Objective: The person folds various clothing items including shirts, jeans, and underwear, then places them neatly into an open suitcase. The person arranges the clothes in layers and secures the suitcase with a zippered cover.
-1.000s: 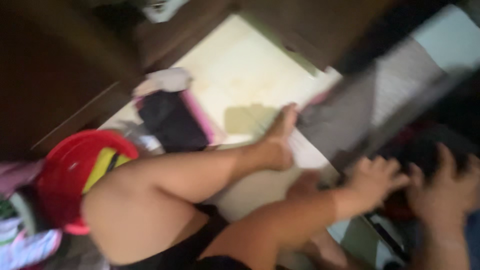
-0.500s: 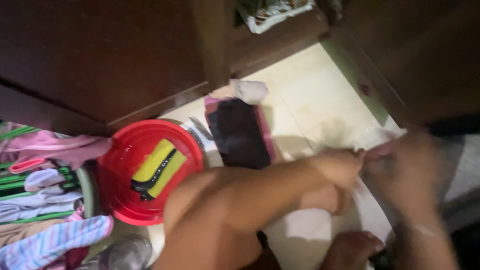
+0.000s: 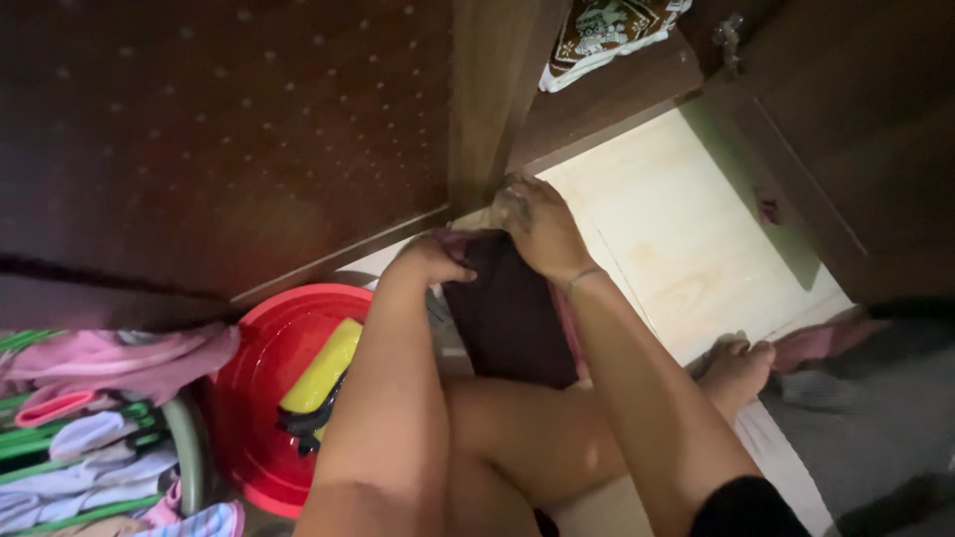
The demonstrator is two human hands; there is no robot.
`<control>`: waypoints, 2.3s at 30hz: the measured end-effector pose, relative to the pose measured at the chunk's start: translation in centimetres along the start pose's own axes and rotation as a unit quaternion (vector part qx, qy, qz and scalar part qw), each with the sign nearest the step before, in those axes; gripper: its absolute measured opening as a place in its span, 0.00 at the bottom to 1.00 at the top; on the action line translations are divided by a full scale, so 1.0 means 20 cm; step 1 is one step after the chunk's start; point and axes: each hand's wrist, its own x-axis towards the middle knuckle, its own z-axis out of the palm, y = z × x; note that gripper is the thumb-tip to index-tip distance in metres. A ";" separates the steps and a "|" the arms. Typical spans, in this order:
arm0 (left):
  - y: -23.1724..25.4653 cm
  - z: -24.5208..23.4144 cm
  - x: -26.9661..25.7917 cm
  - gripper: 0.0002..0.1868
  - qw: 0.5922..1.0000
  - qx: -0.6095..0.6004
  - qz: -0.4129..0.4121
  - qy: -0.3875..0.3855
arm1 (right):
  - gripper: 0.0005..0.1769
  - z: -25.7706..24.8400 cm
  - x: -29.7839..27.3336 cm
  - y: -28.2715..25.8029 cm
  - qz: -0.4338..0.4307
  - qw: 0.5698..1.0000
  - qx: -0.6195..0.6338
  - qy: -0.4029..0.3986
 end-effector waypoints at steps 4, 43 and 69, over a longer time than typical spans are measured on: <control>-0.05 0.01 0.06 0.37 0.985 -0.171 -0.010 0.018 | 0.27 0.08 0.07 0.03 0.142 0.987 0.011 -0.072; 0.34 0.39 0.15 0.33 0.960 -0.257 -0.047 -0.102 | 0.30 -0.13 -0.92 0.00 0.296 0.936 0.144 0.125; 1.30 1.11 -0.35 0.30 0.808 -0.503 -0.142 -0.271 | 0.31 -2.11 -2.88 1.33 0.567 0.682 -0.454 0.086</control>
